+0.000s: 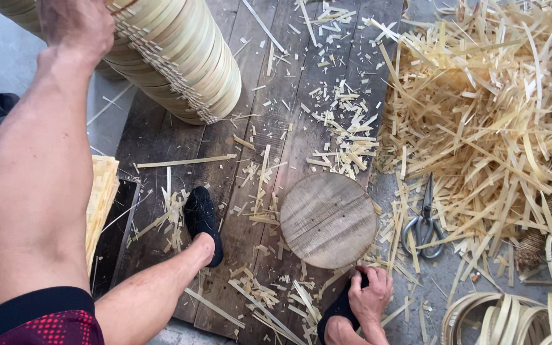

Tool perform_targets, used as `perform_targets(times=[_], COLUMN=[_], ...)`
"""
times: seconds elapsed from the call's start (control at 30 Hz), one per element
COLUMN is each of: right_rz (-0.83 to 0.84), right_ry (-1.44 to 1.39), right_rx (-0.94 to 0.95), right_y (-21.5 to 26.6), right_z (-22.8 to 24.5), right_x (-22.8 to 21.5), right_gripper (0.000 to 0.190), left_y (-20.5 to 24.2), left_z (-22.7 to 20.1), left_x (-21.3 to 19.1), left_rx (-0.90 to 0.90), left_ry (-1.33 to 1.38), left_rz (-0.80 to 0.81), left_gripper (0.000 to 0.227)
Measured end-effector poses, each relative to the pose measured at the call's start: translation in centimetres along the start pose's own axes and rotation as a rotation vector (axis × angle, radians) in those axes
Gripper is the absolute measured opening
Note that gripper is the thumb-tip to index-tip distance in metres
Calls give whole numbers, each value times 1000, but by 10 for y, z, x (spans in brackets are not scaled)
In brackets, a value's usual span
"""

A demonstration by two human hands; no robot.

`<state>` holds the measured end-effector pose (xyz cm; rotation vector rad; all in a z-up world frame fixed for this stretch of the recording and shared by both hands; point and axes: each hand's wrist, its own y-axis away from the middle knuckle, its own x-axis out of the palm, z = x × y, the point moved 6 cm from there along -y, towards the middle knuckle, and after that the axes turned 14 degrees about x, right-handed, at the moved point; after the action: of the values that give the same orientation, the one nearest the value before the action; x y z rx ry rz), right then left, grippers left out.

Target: The person constructs a bamboo basket by fitting a woven base into a circular frame, trimming excess strips with shears, and securing the edges.

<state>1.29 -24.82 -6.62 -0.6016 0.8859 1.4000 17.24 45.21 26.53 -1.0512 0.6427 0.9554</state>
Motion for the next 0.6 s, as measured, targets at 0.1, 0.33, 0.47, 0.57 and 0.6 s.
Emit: perform_targets(times=[0.1, 0.33, 0.47, 0.57, 0.6], right_rz=[0, 1, 3, 10, 9], right_ry=[24, 33, 24, 41, 48], right_rx=[2, -1, 11, 18, 23], right_y=[0, 1, 0, 0, 0], right_z=[-1, -4, -5, -5, -5], right_x=[2, 6, 5, 6, 6], right_gripper=[16, 14, 14, 14, 14], left_y=[8, -7, -10, -6, -6], left_z=[4, -14, -20, -16, -15], left_x=[-6, -28, -37, -30, -28], left_rx=[-42, -51, 14, 13, 11], left_ry=[43, 97, 83, 55, 40], left_rz=[-6, 110, 22, -13, -24], left_gripper=[15, 13, 13, 16, 19])
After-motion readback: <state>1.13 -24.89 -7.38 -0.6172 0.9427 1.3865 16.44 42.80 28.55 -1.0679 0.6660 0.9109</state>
